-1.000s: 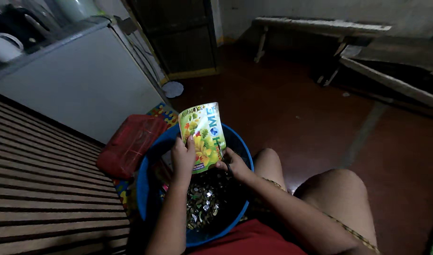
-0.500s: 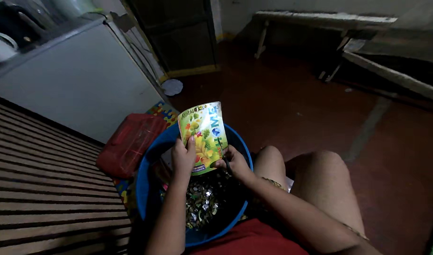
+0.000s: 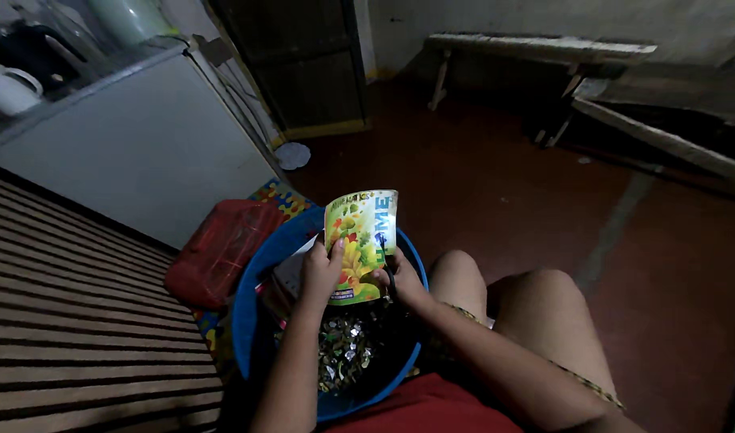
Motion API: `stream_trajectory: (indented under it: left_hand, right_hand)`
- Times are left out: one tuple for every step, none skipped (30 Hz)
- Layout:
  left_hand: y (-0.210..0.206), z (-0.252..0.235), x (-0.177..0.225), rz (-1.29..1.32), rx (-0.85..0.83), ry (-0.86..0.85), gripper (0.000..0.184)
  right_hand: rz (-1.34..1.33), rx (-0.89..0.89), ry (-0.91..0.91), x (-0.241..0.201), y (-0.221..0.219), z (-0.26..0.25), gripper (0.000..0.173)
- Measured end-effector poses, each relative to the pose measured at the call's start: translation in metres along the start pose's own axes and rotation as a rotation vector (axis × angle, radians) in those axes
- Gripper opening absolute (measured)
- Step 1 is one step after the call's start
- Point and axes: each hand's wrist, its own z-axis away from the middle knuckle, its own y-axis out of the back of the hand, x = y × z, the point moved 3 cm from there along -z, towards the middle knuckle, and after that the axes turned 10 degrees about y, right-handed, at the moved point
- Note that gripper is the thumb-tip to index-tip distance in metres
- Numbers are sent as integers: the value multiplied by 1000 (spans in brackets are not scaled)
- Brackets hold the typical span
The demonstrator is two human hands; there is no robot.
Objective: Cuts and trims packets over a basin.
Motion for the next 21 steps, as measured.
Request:
stream_trajectory:
  left_hand:
    - [0,0,0,-3,1,-10,38]
    - [0,0,0,-3,2,-12,38]
    - [-1,-1,0,-2,3,-11,38]
    - [-1,-1,-1,-3,1,-8,38]
    - [-1,-1,-1,-6,-10,1,38]
    - [0,-2,-2,-11,-33,9,39]
    - [0,-2,-2,-19,-58,18,38]
    - [-1,-1,-2,-31,-74,23,38]
    - [-2,-1,-2,-37,-80,22,38]
    - [-4,-1,-1,-40,-84,20,38]
    - [-5,0,-1,-36,-83,12,38]
    - [-6,0,-1,-27,-76,0,38]
    - [-7,0,-2,-19,-64,-12,37]
    - [-7,0,-2,-14,-60,-15,37]
    - [-7,0,-2,-17,-58,-17,37]
    - [-7,0,-1,-24,-55,-22,37]
    - [-6,0,-1,-27,-51,-30,37]
    - [-7,0,-1,-26,-51,-37,38]
    - [-8,0,-3,-21,-58,-43,38]
    - [-9,0,-4,-12,-64,-46,38]
    - [-10,0,-5,-6,-64,-45,38]
  right_hand:
    - [2,24,-10,0,0,0,84]
    - [3,43,-14,-1,0,0,78]
    - [4,51,-14,-2,1,0,74]
    - [-3,49,-13,-3,0,1,71]
    - [-10,40,-15,-2,0,1,72]
    - [-25,32,-20,-2,-1,1,75]
    - [-34,28,-31,-2,-1,2,80]
    - [-44,34,-48,-2,-1,3,82]
    - [-44,51,-60,-2,-1,4,84]
    - [-37,70,-66,-3,1,5,85]
    - [-35,84,-64,-3,2,5,83]
    - [-44,97,-57,-3,2,5,79]
    - [-55,105,-52,-3,3,4,73]
    - [-53,107,-47,-3,3,3,69]
    - [-44,108,-44,-4,3,2,66]
    - [-37,108,-42,-4,2,2,66]
    - [-38,112,-41,-4,2,3,66]
    - [-41,119,-37,-4,1,4,66]
    - [-46,126,-33,-4,2,5,65]
    - [-45,127,-32,-4,3,6,64]
    - [-50,127,-28,-4,4,6,62]
